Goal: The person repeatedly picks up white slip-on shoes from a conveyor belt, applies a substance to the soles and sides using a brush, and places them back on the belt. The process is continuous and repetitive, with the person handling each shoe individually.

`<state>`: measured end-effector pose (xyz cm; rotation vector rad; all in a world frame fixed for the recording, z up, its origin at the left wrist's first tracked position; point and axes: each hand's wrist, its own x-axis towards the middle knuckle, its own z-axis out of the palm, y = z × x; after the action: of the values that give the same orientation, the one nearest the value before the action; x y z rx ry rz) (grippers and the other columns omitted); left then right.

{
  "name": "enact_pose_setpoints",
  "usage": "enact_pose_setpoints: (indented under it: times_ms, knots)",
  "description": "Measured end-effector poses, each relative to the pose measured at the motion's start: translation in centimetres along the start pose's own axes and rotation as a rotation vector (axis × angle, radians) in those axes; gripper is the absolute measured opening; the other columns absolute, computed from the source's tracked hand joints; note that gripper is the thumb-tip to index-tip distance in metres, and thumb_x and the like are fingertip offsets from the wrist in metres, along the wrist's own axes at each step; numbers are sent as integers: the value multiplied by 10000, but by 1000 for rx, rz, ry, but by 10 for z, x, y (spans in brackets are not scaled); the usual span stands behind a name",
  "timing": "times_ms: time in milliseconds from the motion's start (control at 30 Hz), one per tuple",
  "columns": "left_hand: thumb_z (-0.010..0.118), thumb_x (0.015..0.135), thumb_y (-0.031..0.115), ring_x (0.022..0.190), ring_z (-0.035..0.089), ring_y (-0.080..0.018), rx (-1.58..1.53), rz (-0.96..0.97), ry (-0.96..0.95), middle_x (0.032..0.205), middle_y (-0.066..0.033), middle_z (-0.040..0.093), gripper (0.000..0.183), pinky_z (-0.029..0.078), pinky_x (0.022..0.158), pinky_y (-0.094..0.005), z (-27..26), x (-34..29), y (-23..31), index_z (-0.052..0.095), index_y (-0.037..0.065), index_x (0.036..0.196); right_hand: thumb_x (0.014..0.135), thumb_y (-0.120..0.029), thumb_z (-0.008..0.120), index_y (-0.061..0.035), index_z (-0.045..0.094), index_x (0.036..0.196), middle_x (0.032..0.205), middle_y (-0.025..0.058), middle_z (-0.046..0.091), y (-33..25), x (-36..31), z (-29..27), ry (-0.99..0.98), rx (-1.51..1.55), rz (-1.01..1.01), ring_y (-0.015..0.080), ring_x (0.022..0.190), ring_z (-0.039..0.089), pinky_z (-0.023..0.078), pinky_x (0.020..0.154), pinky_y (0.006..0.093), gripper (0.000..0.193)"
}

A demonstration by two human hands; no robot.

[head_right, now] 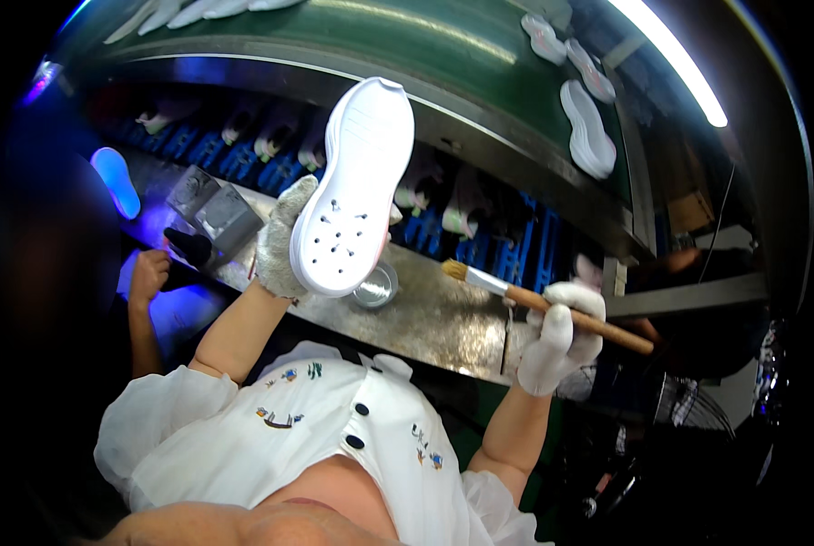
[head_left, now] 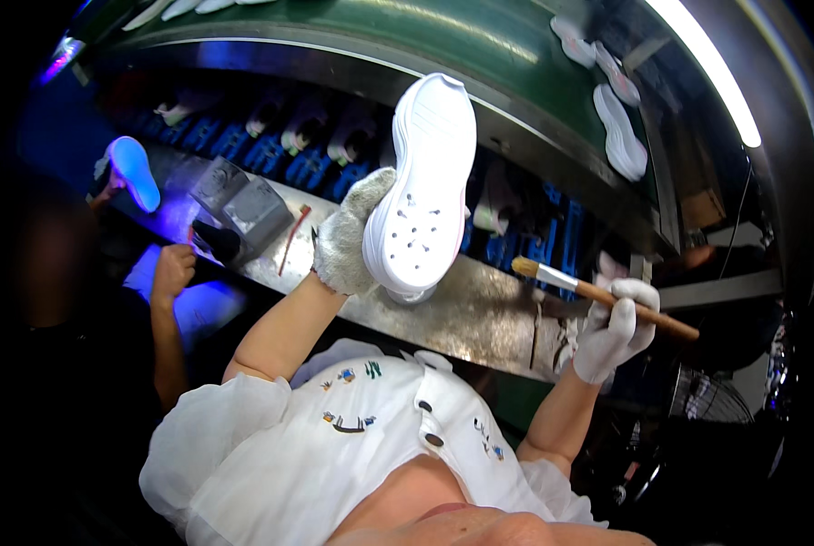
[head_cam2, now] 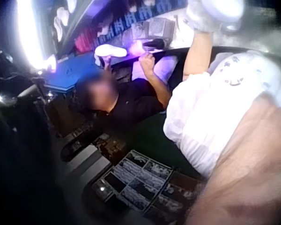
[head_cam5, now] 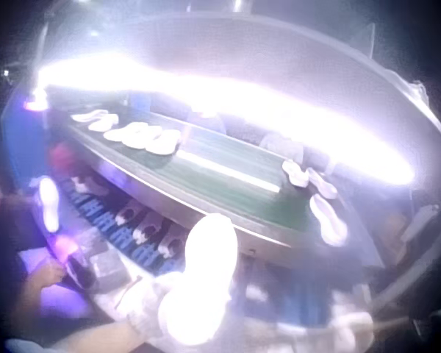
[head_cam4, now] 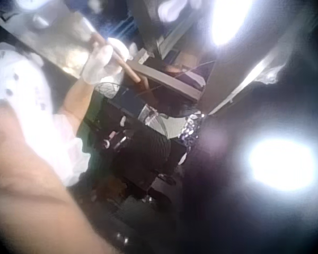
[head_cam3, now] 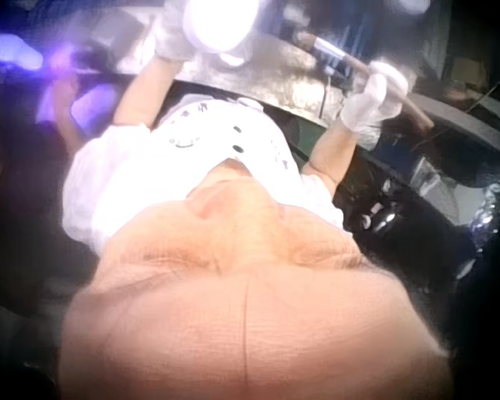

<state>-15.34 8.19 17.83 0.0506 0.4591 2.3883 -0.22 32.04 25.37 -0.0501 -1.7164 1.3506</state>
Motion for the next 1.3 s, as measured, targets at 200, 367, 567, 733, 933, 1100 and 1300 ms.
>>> enact_pose_setpoints:
  times_ms: [200,367,567,733,933,1100,1300]
  knots:
    - [544,942,556,1153,593,-427,-301,-282,-633,1372,-315,480,835,617,842,-493,42,81,86,315,-32,1488,905,-139,538,-28,588,916,728,19,505,14,-5,7,20,54,175,32,523,430,287,438,147,123]
    - [469,991,562,1124,577,-499,-88,77,-176,1328,-278,498,735,570,914,-574,45,110,117,329,10,1456,940,-129,516,-39,584,976,769,14,528,26,0,18,9,61,216,29,565,470,352,462,137,118]
    - [654,949,303,909,701,-417,335,283,129,1136,-293,580,652,659,642,-391,44,113,118,320,0,1420,1005,-177,515,-55,585,1080,785,4,559,61,43,33,85,204,232,16,612,523,371,490,114,160]
    - [572,980,343,728,712,-317,410,211,202,1052,-279,627,600,640,559,-327,47,118,135,309,3,1399,1025,-139,498,5,543,1301,1038,130,696,113,102,76,-27,83,-82,85,774,628,486,636,173,315]
    - [528,996,332,702,700,-290,448,280,157,1024,-282,637,550,623,534,-303,48,102,132,325,-3,1381,973,-46,593,-25,619,1228,1091,139,705,152,137,110,-200,-402,-412,211,976,692,534,888,329,257]
    - [599,989,270,1017,648,-375,142,449,51,1255,-206,548,520,618,763,-508,81,188,191,363,42,1393,905,-50,671,-84,651,1183,987,145,707,158,135,114,-165,-526,-510,305,869,698,558,778,374,280]
    - [657,928,227,1237,520,-345,493,582,275,1436,-121,444,537,497,1017,-421,68,269,243,455,64,1398,923,-44,648,-60,656,1166,1009,160,711,158,135,113,-169,-513,-405,306,913,706,560,816,375,243]
